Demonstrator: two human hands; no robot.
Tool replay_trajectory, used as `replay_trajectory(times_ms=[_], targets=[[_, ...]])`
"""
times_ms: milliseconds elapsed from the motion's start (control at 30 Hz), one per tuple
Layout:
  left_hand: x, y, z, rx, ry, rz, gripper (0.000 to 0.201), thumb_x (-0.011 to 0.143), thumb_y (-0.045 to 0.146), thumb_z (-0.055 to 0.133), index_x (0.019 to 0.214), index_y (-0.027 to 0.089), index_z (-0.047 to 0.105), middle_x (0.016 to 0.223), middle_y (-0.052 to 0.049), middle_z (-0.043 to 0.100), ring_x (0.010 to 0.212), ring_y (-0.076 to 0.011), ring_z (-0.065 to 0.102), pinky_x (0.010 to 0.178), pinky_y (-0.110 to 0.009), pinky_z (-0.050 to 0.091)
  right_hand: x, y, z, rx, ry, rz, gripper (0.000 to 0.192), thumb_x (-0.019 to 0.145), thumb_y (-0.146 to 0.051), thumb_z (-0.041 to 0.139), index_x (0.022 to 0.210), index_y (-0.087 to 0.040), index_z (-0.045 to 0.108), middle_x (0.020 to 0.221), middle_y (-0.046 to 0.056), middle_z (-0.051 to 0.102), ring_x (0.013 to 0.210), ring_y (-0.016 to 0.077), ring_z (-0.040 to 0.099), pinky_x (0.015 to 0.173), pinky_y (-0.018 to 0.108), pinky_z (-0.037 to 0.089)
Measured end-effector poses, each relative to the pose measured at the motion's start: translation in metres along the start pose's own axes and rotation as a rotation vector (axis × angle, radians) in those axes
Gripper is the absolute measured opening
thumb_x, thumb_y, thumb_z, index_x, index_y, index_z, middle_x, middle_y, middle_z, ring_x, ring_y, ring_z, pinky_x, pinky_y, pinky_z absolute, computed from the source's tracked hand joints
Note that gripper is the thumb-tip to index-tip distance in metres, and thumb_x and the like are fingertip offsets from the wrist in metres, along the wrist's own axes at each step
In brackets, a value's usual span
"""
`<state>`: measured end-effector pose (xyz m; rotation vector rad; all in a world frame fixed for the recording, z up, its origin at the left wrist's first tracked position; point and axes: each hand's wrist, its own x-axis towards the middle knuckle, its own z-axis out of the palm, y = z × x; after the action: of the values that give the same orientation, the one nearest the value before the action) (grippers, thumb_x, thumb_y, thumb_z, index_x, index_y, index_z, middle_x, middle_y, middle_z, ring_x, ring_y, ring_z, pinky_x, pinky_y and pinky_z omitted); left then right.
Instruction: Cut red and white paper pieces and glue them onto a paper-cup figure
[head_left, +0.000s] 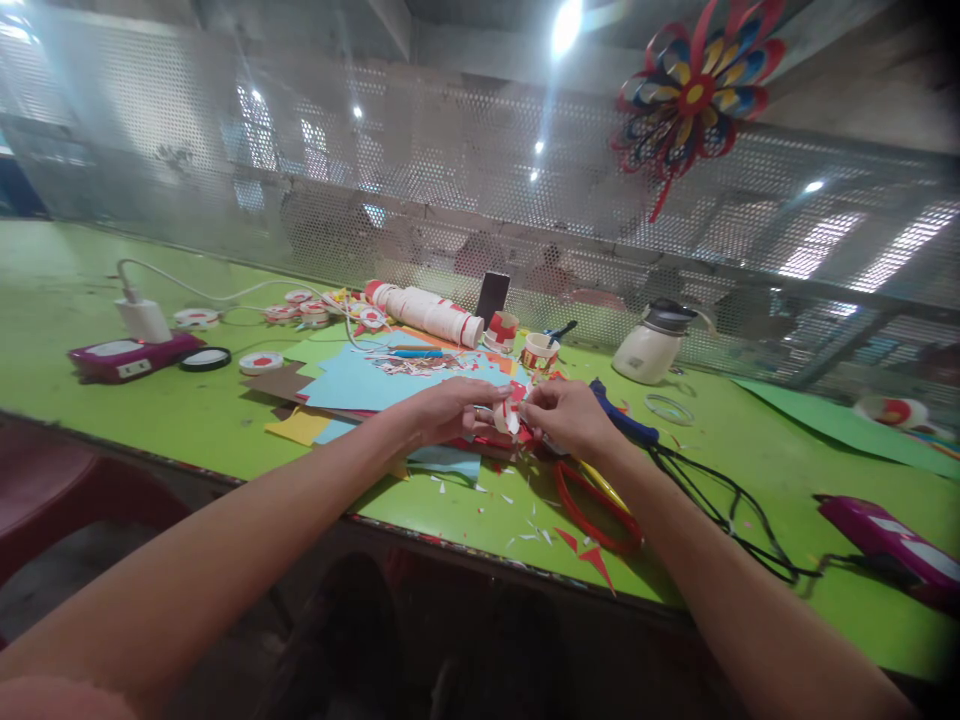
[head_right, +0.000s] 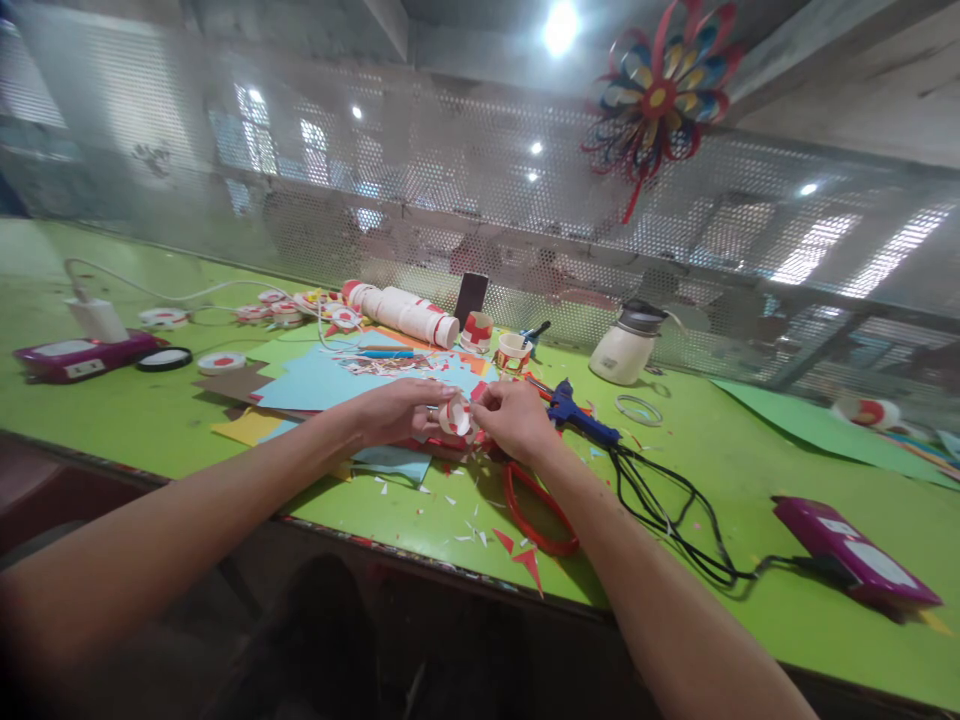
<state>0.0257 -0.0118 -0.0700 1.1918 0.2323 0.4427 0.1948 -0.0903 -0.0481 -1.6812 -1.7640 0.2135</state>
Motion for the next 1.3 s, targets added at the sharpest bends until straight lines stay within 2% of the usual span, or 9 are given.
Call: replay_trajectory(times_ms=[200, 633, 1067, 1300], targets=[[0.0012, -0.0004, -0.0017, 0.001, -0.004, 0.032, 0.024, 0.075, 0.029, 0.067, 0.085, 0.007, 0.063, 0.083, -0.010, 0.062, 0.075, -0.0146, 0.060, 0.078, -0.030, 0.047, -0.0009, -0.0036, 0.0004, -0.009, 0.020, 0.011, 0.017, 0.070, -0.026, 0.058, 0.056, -0.018, 0.060, 0.047, 0.001, 0.058, 0.043, 0.0117, 0.049, 0.045, 0.025, 0.036], [0.0018, 0.0002, -0.0028, -0.055, 0.012, 0.039, 0.024, 0.072, 0.023, 0.070, 0.088, 0.008, 0.060, 0.090, -0.011, 0.063, 0.079, -0.0158, 0.062, 0.081, -0.033, 0.047, -0.0013, -0.0002, -0.0038, 0.023, -0.009, -0.001, 0.017, 0.072, -0.026, 0.056, 0.058, -0.017, 0.059, 0.046, -0.001, 0.057, 0.040, 0.0086, 0.045, 0.045, 0.023, 0.036], [0.0002, 0.0018, 0.0008, 0.009, 0.002, 0.007, 0.023, 0.074, 0.026, 0.068, 0.086, 0.008, 0.061, 0.083, -0.011, 0.064, 0.074, -0.0160, 0.062, 0.080, -0.036, 0.048, -0.0012, -0.0052, -0.0012, -0.016, -0.007, 0.012, 0.017, 0.071, -0.023, 0.057, 0.056, -0.017, 0.059, 0.047, 0.000, 0.058, 0.044, 0.0100, 0.049, 0.046, 0.023, 0.037], [-0.0005, 0.0035, 0.0022, -0.005, 0.014, -0.011, 0.021, 0.074, 0.026, 0.068, 0.084, 0.009, 0.062, 0.083, -0.010, 0.064, 0.072, -0.0146, 0.062, 0.080, -0.034, 0.048, -0.0024, -0.0093, -0.0026, -0.021, -0.011, 0.021, 0.017, 0.071, -0.022, 0.057, 0.055, -0.016, 0.059, 0.046, 0.000, 0.058, 0.044, 0.0103, 0.050, 0.047, 0.023, 0.037]])
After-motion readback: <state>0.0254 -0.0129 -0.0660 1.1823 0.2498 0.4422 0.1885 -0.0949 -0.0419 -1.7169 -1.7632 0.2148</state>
